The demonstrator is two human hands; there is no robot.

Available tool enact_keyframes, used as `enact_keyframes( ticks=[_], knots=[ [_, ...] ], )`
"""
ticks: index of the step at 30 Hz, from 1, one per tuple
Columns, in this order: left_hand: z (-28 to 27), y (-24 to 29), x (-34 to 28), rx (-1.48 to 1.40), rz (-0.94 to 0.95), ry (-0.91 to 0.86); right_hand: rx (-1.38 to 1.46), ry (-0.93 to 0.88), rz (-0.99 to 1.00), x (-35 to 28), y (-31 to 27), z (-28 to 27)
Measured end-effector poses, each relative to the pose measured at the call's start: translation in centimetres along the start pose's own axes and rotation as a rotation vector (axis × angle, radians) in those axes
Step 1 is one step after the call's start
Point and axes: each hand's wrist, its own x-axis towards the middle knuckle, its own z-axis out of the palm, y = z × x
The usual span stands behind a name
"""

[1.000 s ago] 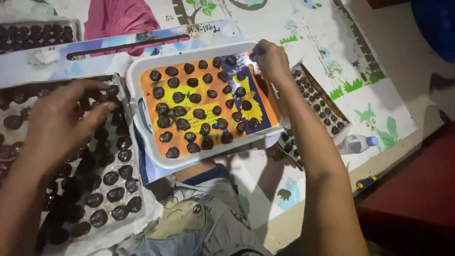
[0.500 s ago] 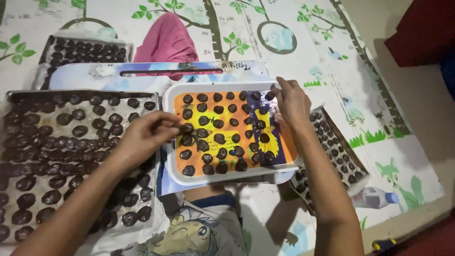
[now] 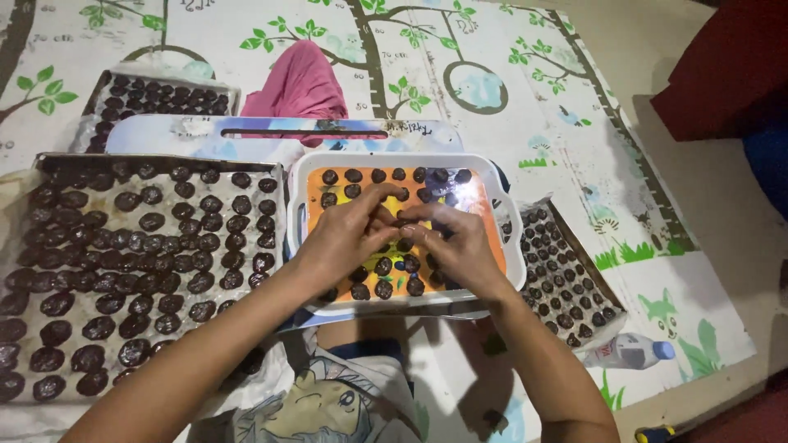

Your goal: Arranging small round chocolates from a large tray onto a smaller tray with a specific layout.

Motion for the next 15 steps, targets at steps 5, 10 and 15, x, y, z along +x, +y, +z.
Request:
enact_keyframes(
  ticks=[5, 10, 15],
  knots=[
    [-3.0, 0.3, -1.9, 0.247, 0.141, 0.059, -0.153, 0.336, -0.333, 3.6, -2.1, -5.6],
    [-7.8, -5.4, -5.9, 0.369, 0.063, 0.166, -0.409, 0.515, -0.662, 7.3, -4.0, -12.5],
    [-15.5, -6.5, -11.2, 0.597, -0.318, 0.165, -0.368, 0.211, -0.347, 6.9, -1.9, -10.4]
  ],
)
